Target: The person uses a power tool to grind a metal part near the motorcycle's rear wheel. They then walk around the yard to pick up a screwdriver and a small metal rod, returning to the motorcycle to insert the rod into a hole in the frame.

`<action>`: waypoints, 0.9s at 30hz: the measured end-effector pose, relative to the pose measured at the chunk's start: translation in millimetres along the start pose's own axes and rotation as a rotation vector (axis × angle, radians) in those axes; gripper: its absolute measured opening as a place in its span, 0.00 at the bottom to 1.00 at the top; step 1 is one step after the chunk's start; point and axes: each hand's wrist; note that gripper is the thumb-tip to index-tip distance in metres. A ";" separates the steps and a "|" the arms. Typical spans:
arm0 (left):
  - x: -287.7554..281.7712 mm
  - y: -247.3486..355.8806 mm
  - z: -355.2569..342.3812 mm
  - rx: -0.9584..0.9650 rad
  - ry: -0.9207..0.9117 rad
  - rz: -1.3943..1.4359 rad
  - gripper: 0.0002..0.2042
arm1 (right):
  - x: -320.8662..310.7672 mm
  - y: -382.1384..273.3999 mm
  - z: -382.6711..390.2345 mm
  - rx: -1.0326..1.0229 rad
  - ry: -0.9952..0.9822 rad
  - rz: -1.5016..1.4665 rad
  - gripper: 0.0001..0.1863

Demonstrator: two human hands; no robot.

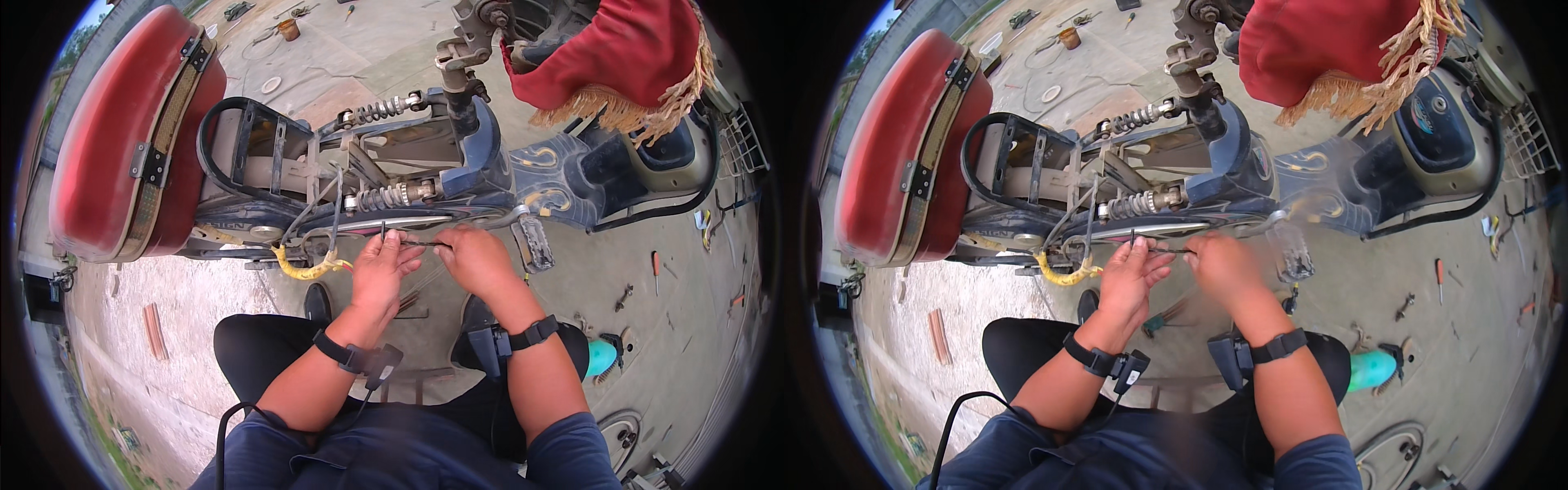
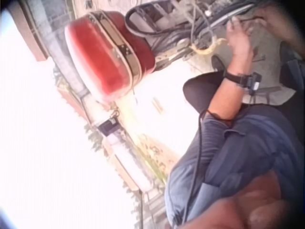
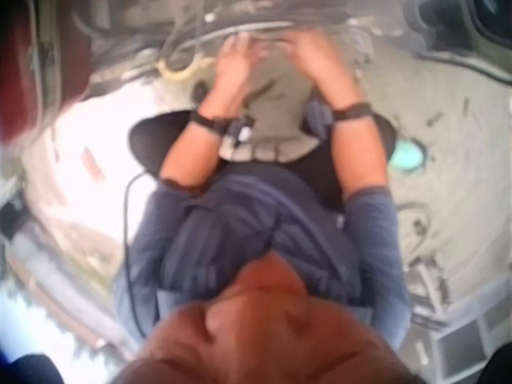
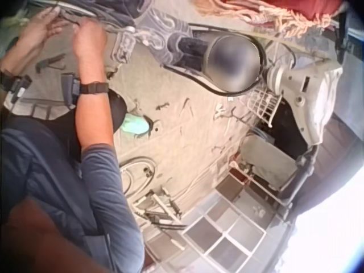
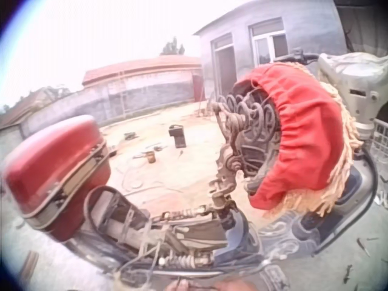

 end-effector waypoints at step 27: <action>-25.5 25.2 -11.6 0.034 0.135 -0.033 0.18 | 84.7 4.8 -37.5 0.085 0.041 -0.369 0.12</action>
Point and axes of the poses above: each hand's wrist, its own z-axis away from the middle knuckle, its own x-axis out of the palm, y = z × x, and after that the axes turned 4 degrees about z, right-handed
